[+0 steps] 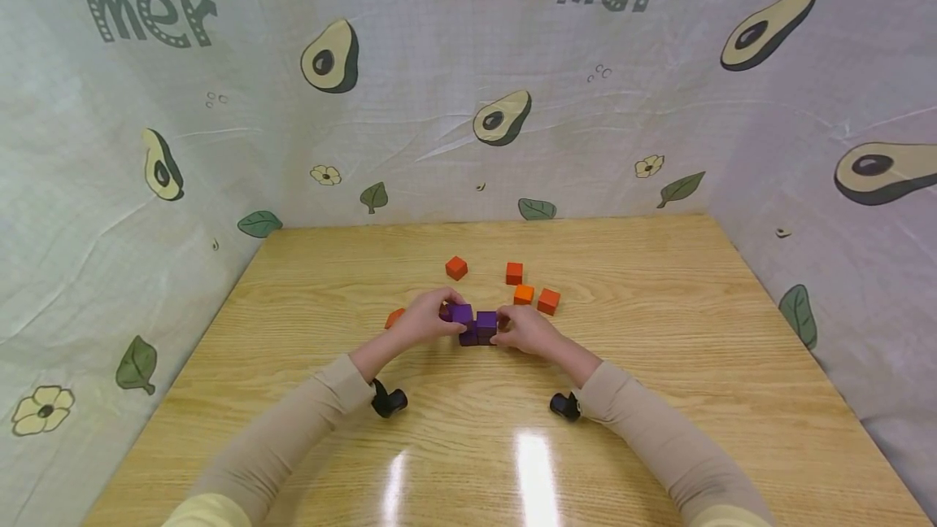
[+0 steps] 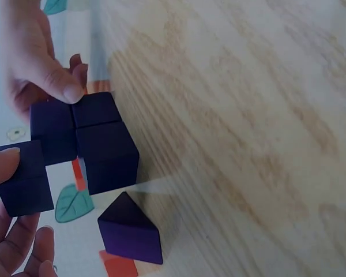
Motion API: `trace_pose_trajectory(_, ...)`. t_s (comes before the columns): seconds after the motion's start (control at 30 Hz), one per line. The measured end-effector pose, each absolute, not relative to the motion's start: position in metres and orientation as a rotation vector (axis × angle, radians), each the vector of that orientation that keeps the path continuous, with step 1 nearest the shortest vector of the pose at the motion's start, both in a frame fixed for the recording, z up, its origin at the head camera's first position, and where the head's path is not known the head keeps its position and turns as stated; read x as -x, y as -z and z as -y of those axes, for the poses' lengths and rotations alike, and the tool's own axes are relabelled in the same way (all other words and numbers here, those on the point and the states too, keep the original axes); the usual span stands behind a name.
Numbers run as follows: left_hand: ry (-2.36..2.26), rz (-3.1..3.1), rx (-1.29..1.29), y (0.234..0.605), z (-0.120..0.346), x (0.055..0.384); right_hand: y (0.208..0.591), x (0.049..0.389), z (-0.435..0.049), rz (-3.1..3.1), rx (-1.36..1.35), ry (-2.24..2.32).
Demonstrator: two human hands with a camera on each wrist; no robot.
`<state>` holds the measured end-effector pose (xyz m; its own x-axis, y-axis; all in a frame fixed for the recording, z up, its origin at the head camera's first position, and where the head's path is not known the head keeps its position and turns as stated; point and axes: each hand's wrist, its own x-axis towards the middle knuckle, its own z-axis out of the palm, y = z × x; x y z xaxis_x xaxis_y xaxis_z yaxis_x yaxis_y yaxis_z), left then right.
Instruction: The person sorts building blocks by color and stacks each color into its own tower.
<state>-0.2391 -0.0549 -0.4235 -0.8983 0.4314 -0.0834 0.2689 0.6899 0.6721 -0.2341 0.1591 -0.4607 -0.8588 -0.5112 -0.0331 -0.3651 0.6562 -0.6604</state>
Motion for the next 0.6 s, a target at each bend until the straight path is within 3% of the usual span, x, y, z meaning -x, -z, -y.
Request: trace_pose_trajectory(0.6,-0.992,-2.677,-0.593,0.4306,0.0502,0.2366,0.4624,0.2345,-0.1590,-2.656,0.693,1.007)
